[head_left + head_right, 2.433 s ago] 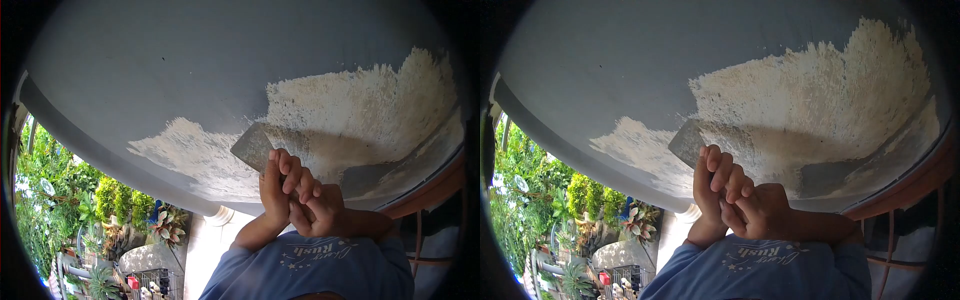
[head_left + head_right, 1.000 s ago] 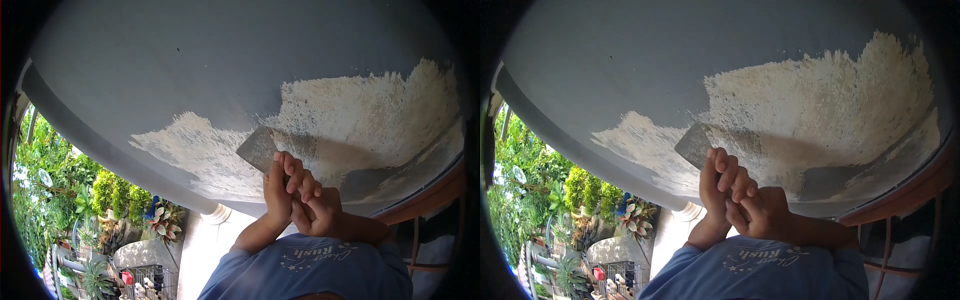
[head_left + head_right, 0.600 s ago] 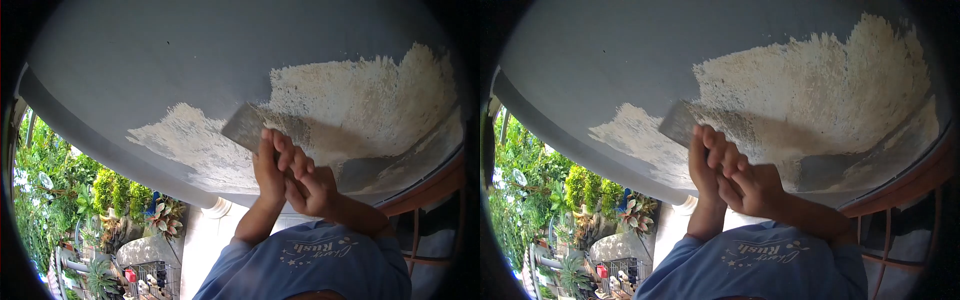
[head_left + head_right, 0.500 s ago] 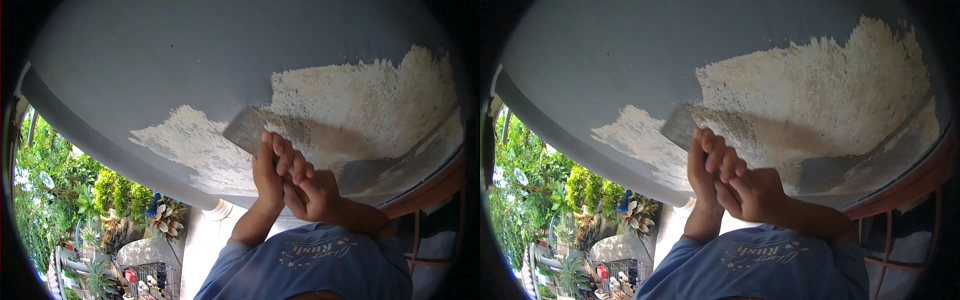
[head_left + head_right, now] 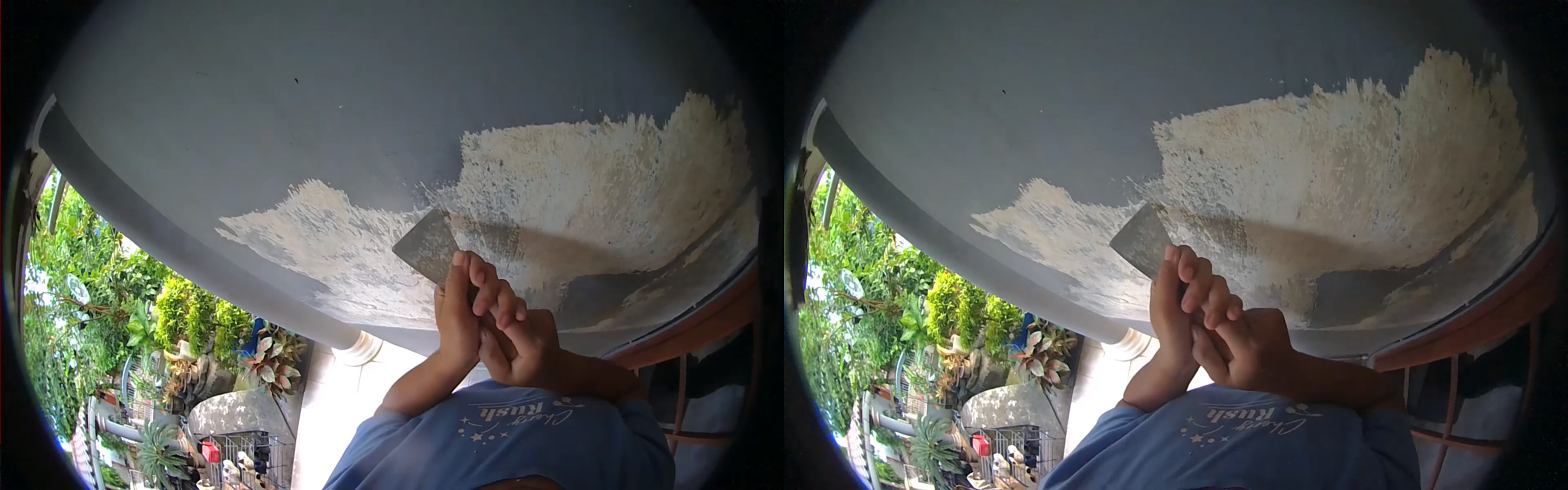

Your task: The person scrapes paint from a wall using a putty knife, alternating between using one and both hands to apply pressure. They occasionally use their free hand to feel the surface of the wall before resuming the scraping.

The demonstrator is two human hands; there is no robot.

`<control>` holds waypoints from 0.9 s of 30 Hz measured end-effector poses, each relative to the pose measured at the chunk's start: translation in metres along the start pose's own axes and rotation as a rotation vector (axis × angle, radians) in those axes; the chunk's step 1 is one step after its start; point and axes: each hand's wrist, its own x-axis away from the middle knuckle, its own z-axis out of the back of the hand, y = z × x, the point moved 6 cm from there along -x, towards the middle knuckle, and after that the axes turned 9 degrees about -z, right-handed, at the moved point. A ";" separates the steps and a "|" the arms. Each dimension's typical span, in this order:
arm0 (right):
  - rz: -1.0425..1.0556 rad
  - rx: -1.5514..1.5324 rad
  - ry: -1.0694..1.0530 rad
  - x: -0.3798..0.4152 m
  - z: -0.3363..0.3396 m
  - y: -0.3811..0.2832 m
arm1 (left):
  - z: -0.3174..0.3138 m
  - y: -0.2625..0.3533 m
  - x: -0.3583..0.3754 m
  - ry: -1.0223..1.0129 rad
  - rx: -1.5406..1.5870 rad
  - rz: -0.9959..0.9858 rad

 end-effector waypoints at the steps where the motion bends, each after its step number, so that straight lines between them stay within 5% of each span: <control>1: 0.012 0.008 -0.014 0.000 0.000 0.002 | 0.000 0.000 -0.003 -0.033 0.008 -0.022; 27: 0.006 -0.032 -0.056 -0.003 0.002 -0.001 | -0.003 0.005 -0.004 0.011 0.003 -0.011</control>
